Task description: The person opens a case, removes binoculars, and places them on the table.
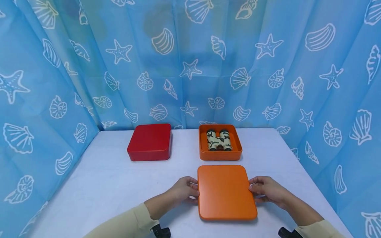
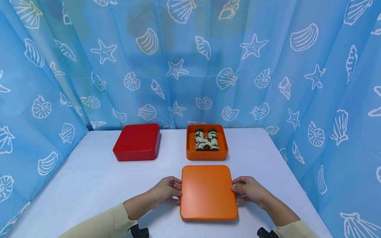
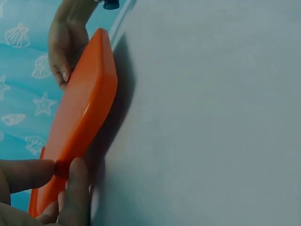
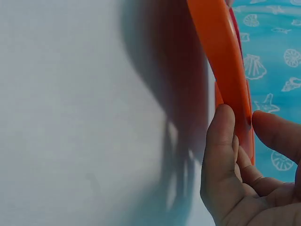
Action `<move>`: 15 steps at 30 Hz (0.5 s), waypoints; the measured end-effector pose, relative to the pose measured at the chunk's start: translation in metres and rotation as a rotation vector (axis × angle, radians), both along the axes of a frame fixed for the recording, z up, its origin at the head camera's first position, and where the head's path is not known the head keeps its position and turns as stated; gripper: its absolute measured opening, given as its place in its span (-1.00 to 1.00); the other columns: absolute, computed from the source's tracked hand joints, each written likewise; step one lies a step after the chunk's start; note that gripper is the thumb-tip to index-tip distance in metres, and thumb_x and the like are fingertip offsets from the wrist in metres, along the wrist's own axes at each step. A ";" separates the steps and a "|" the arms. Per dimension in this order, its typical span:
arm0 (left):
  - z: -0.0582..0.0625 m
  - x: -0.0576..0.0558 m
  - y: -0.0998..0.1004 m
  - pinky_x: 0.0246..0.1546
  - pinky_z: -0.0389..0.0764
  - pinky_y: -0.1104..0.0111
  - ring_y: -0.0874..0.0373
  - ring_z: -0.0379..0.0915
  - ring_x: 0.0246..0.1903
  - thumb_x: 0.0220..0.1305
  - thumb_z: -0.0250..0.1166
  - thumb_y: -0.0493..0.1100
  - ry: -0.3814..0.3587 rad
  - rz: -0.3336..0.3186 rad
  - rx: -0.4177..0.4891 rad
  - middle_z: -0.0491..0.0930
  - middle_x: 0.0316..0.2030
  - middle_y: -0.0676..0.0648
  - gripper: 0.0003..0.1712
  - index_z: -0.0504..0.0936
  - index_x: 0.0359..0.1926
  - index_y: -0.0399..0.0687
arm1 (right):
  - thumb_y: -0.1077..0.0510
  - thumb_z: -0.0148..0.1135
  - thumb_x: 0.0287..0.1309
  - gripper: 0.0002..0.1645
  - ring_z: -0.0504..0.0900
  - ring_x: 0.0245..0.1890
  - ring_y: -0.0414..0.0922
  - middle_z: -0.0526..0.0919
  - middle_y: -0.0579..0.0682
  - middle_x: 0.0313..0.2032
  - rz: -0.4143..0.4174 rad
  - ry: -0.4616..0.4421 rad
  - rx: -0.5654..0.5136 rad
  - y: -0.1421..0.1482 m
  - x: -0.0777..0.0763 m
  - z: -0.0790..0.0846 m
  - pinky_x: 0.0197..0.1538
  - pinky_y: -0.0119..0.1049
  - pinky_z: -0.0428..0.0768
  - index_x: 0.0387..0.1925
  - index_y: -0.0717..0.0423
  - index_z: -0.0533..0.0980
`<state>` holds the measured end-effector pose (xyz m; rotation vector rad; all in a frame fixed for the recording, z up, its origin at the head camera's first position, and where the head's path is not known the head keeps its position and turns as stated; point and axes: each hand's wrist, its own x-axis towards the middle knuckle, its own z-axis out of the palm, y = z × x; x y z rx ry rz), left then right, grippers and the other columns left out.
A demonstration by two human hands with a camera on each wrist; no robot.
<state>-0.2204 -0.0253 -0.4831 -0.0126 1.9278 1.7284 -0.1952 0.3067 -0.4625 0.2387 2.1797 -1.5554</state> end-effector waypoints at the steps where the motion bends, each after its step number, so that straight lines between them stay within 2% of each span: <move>1: -0.001 0.002 0.001 -0.35 0.69 0.17 0.01 0.60 -0.32 0.13 0.30 -0.51 0.006 -0.003 -0.009 0.53 -0.23 -0.19 -0.56 0.43 0.04 -0.28 | 0.15 0.25 0.27 -0.50 0.59 -0.23 0.00 0.61 0.09 -0.16 -0.004 -0.005 0.004 0.000 0.001 -0.002 -0.14 -0.10 0.67 0.13 0.37 0.37; 8: 0.000 0.007 0.004 -0.36 0.69 0.21 0.03 0.59 -0.32 0.11 0.32 -0.51 0.057 -0.034 -0.082 0.52 -0.26 -0.18 -0.56 0.46 0.03 -0.33 | 0.18 0.25 0.27 -0.55 0.58 -0.27 -0.01 0.61 0.09 -0.20 -0.031 -0.036 0.022 -0.001 0.007 -0.009 -0.18 -0.12 0.67 0.09 0.36 0.40; 15: 0.003 0.006 0.007 -0.39 0.68 0.28 0.08 0.56 -0.38 0.10 0.44 -0.34 0.128 -0.124 -0.251 0.53 -0.32 -0.10 -0.57 0.50 -0.02 -0.24 | 0.21 0.27 0.24 -0.56 0.57 -0.33 -0.03 0.58 0.09 -0.26 -0.022 0.006 0.132 -0.007 0.007 -0.011 -0.23 -0.16 0.68 0.07 0.36 0.41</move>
